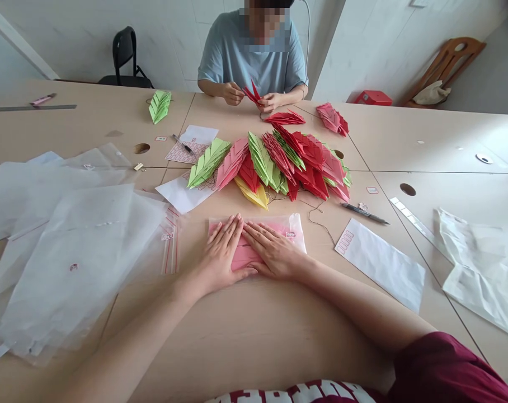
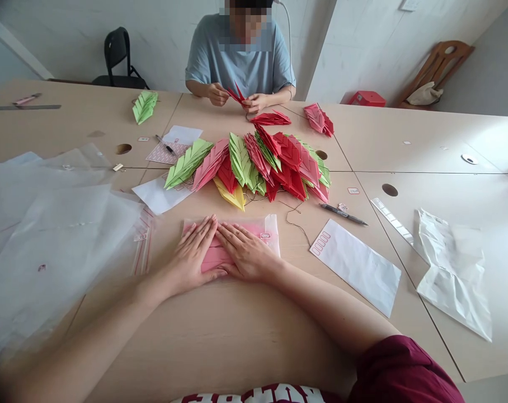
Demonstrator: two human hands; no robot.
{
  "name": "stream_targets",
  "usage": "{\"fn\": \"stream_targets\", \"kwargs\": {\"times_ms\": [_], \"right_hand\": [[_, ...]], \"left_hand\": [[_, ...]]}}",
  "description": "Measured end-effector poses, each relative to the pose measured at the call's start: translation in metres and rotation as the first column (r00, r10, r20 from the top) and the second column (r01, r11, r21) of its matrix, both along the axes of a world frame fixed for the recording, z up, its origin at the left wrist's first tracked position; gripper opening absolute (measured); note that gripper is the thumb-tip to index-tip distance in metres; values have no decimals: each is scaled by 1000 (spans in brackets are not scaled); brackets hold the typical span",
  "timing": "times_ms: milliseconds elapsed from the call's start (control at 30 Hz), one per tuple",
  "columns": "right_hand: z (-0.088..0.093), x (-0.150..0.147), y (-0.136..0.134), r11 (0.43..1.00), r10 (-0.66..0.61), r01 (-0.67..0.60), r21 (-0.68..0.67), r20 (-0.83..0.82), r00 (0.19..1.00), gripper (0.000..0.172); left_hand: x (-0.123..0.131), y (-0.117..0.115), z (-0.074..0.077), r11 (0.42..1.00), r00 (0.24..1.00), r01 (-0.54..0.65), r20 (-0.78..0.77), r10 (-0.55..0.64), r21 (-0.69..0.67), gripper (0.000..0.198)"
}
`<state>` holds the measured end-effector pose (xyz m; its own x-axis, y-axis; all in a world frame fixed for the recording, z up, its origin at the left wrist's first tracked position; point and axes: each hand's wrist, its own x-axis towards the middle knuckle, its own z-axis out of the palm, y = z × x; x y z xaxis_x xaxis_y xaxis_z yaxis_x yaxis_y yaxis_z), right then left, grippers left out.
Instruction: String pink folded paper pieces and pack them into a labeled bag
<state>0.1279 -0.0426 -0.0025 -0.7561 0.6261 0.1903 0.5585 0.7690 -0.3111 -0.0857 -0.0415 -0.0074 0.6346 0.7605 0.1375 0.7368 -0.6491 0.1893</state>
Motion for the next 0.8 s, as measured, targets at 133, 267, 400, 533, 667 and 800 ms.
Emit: {"fn": "stream_targets", "kwargs": {"times_ms": [133,267,400,533,667,800], "right_hand": [[-1,1,1,1000,2,-2,0,-3,1000,78],[-2,1,0,1000,-3,3,0,-5,1000,78],[-2,1,0,1000,-5,5,-1,0,1000,77],[-3,1,0,1000,-8,8,5,-10,1000,77],[-5,1,0,1000,-9,9,15,-20,1000,77],[-6,1,0,1000,-15,15,17,-15,1000,75]], "left_hand": [[1,0,0,1000,1000,-3,3,3,-7,108],[1,1,0,1000,1000,-7,2,7,-18,107],[1,1,0,1000,1000,-2,3,2,-9,109],[1,1,0,1000,1000,-4,7,4,-3,108],[2,2,-2,999,999,-46,28,46,9,110],[0,4,-4,996,996,-82,31,81,17,113]]}}
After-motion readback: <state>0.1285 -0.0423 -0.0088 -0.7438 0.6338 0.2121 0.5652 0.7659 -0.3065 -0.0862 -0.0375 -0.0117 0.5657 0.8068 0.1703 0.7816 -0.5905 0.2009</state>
